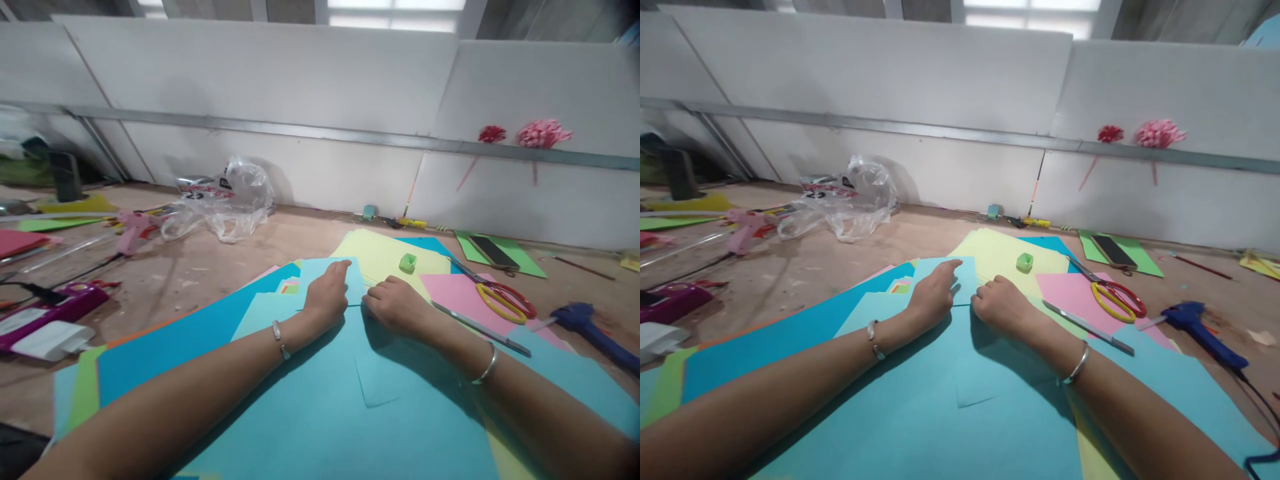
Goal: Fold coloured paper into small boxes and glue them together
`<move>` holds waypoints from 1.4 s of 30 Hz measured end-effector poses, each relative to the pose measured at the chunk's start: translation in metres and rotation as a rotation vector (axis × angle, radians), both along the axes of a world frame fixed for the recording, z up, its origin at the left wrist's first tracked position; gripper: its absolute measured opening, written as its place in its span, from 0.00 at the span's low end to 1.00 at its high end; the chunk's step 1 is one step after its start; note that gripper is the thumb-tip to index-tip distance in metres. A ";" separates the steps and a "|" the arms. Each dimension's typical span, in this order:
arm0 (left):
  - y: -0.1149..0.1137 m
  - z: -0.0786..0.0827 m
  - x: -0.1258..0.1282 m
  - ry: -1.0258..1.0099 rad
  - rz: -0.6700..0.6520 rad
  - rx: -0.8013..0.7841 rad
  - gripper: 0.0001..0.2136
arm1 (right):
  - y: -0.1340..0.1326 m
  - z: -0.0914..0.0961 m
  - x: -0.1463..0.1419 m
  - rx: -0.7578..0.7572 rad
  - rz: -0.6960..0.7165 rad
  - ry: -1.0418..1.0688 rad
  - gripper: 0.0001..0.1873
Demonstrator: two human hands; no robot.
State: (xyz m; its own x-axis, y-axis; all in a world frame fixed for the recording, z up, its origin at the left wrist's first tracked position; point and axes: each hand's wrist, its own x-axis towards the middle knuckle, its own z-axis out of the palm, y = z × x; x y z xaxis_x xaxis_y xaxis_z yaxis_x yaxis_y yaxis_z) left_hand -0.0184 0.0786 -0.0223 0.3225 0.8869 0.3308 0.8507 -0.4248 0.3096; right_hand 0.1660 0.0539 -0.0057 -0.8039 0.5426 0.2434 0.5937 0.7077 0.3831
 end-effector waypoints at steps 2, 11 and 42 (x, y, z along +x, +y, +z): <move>0.000 0.000 0.000 -0.090 -0.058 0.062 0.27 | 0.000 -0.004 -0.003 0.030 -0.027 0.007 0.11; 0.011 0.018 -0.012 -0.222 -0.084 0.182 0.18 | -0.001 -0.011 -0.008 0.155 0.020 0.043 0.14; 0.068 0.078 -0.060 -1.546 -0.258 -0.855 0.15 | -0.006 0.079 0.044 0.087 -0.052 0.584 0.11</move>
